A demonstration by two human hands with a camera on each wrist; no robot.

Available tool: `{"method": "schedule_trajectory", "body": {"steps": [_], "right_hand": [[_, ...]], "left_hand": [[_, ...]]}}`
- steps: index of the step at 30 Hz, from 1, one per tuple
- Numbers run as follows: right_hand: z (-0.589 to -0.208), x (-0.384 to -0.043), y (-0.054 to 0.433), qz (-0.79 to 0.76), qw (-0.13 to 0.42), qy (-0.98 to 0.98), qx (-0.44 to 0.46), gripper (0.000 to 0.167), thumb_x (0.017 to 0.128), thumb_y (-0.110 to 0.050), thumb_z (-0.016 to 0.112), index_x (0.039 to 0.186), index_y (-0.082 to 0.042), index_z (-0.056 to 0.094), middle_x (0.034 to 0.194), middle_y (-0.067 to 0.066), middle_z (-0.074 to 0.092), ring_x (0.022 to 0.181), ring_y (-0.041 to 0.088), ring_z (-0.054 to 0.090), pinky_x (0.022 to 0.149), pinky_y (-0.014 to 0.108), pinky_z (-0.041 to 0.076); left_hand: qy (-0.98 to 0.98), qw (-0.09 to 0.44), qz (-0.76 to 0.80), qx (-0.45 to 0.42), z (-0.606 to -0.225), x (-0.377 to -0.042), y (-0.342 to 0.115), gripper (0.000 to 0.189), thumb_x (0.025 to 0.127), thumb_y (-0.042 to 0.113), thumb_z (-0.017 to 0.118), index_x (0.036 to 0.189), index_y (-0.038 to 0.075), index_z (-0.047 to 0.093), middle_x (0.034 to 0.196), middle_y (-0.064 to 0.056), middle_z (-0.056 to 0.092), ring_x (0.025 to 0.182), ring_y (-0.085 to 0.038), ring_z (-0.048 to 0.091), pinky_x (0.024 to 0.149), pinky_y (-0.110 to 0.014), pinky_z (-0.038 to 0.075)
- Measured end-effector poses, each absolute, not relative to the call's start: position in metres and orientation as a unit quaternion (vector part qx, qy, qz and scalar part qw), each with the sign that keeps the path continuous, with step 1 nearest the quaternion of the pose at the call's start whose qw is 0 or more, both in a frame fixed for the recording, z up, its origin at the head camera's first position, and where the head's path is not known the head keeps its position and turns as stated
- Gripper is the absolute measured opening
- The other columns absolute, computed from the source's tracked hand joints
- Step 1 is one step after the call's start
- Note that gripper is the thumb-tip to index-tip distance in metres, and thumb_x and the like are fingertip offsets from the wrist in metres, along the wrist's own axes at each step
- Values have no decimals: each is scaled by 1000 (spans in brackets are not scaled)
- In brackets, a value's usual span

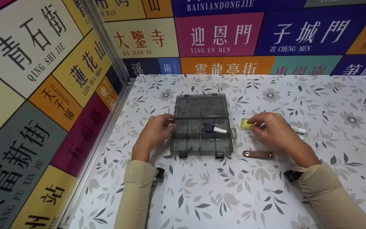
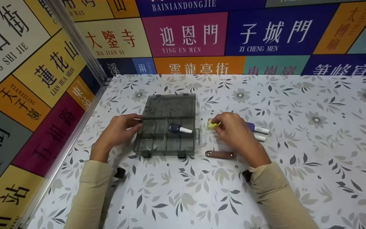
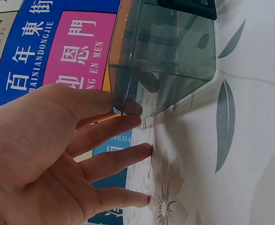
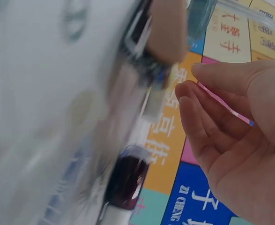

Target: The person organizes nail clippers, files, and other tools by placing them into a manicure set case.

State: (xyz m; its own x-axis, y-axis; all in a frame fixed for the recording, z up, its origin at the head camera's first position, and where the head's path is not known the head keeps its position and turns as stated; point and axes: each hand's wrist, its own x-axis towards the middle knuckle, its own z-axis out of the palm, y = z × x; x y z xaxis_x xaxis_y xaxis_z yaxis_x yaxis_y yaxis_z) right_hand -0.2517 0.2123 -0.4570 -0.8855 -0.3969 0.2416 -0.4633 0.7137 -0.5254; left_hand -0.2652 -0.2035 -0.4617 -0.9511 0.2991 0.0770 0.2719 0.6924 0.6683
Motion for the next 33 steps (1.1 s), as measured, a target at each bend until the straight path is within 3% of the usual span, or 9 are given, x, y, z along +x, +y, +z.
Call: {"method": "schedule_trajectory", "body": {"steps": [15,22,33], "right_hand": [[-460,-259,237,267,16,-951,154,35,93,-5,75,127,-2,77,124,25,74,109,44,71,90,61,56],[-461,-260,237,279,3,-949,148,32,92,-2,76,124,1,79,115,25,77,103,41,74,91,59,57],[-462,-259,232,269,-14,-953,137,28,96,-6,77,123,1,79,110,22,81,102,39,76,93,60,57]], "left_hand": [[918,11,364,156,-461,-266,-202,34,105,12,69,139,5,73,135,-16,76,125,-29,75,106,-44,60],[918,14,366,151,-462,-265,-202,34,106,13,69,139,8,73,138,-12,75,126,-27,75,106,-42,61],[917,14,367,156,-462,-265,-201,35,106,12,68,140,5,71,137,-17,75,127,-30,74,108,-44,60]]}}
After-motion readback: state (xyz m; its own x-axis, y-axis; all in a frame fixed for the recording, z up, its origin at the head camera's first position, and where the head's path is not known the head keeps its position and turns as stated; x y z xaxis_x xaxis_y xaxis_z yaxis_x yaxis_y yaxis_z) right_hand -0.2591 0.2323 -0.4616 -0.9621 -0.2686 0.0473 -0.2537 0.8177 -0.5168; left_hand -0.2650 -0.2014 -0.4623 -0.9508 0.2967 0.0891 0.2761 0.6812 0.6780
